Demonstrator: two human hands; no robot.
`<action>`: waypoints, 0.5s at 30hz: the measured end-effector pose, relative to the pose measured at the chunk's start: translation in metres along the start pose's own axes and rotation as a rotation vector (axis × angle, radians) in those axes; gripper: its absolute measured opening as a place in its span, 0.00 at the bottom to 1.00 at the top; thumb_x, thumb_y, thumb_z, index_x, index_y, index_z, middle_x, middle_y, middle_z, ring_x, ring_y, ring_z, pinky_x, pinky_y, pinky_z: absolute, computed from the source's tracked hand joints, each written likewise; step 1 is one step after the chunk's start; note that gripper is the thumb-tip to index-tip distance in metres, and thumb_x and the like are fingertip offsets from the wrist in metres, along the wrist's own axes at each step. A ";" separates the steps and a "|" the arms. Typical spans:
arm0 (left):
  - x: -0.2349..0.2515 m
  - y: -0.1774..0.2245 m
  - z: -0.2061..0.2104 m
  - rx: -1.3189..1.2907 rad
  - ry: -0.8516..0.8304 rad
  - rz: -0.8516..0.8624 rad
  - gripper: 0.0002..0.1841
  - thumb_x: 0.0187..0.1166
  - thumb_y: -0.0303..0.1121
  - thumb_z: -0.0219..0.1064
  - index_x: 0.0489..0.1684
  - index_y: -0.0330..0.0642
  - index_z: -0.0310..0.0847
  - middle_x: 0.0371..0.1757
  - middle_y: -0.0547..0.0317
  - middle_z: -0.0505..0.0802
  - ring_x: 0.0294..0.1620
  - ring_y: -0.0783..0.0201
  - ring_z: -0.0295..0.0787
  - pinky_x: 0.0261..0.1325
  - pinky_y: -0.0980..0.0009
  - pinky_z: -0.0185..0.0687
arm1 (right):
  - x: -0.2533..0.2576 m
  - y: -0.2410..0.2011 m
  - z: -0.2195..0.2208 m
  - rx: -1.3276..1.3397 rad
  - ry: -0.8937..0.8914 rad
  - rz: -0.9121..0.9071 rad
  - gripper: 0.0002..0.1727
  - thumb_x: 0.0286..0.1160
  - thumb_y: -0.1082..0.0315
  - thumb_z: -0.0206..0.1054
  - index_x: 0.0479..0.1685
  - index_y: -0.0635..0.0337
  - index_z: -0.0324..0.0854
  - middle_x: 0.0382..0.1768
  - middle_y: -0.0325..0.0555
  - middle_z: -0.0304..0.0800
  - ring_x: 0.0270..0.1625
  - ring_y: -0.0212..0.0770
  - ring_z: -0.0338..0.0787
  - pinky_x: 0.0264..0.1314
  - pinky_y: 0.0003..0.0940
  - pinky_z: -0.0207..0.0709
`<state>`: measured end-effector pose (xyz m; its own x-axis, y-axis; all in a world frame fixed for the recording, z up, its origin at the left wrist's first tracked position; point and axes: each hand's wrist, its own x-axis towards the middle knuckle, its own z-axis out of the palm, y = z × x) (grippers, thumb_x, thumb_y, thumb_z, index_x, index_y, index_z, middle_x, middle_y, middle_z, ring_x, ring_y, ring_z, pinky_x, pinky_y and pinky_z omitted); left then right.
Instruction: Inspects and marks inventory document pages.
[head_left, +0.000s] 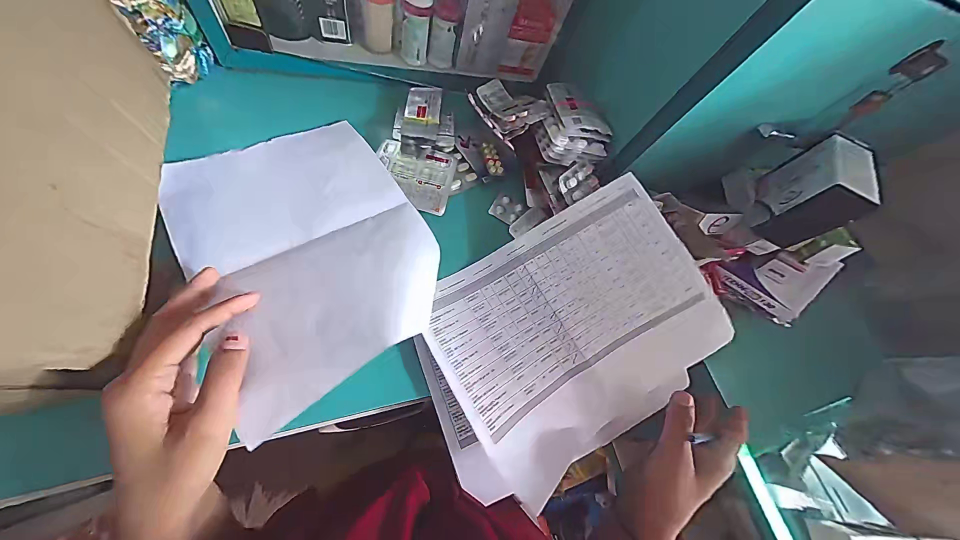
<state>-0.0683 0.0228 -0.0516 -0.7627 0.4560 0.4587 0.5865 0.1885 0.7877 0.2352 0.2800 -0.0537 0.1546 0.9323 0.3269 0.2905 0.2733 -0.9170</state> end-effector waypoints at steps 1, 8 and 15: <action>0.000 0.001 0.000 0.066 -0.026 -0.015 0.21 0.85 0.41 0.57 0.66 0.36 0.85 0.82 0.41 0.76 0.90 0.51 0.61 0.89 0.57 0.58 | 0.001 0.000 0.000 0.026 0.011 0.072 0.44 0.82 0.63 0.63 0.90 0.77 0.42 0.86 0.74 0.55 0.85 0.46 0.69 0.83 0.30 0.67; -0.009 0.022 0.001 0.266 -0.147 0.076 0.27 0.85 0.50 0.59 0.71 0.38 0.83 0.82 0.40 0.77 0.90 0.41 0.58 0.90 0.46 0.54 | 0.002 0.004 0.000 0.199 -0.078 0.314 0.28 0.87 0.68 0.57 0.83 0.72 0.60 0.59 0.45 0.84 0.50 0.24 0.91 0.52 0.23 0.88; -0.009 0.038 0.034 0.099 -0.412 0.379 0.14 0.89 0.45 0.57 0.55 0.61 0.92 0.76 0.56 0.85 0.85 0.57 0.71 0.88 0.54 0.62 | -0.004 0.006 0.003 0.351 -0.104 0.264 0.20 0.74 0.82 0.61 0.65 0.69 0.72 0.42 0.35 0.93 0.41 0.28 0.96 0.42 0.25 0.92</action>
<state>-0.0302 0.0551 -0.0399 -0.3361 0.8057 0.4878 0.8364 0.0173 0.5479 0.2332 0.2782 -0.0609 0.0795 0.9948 0.0632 -0.0871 0.0701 -0.9937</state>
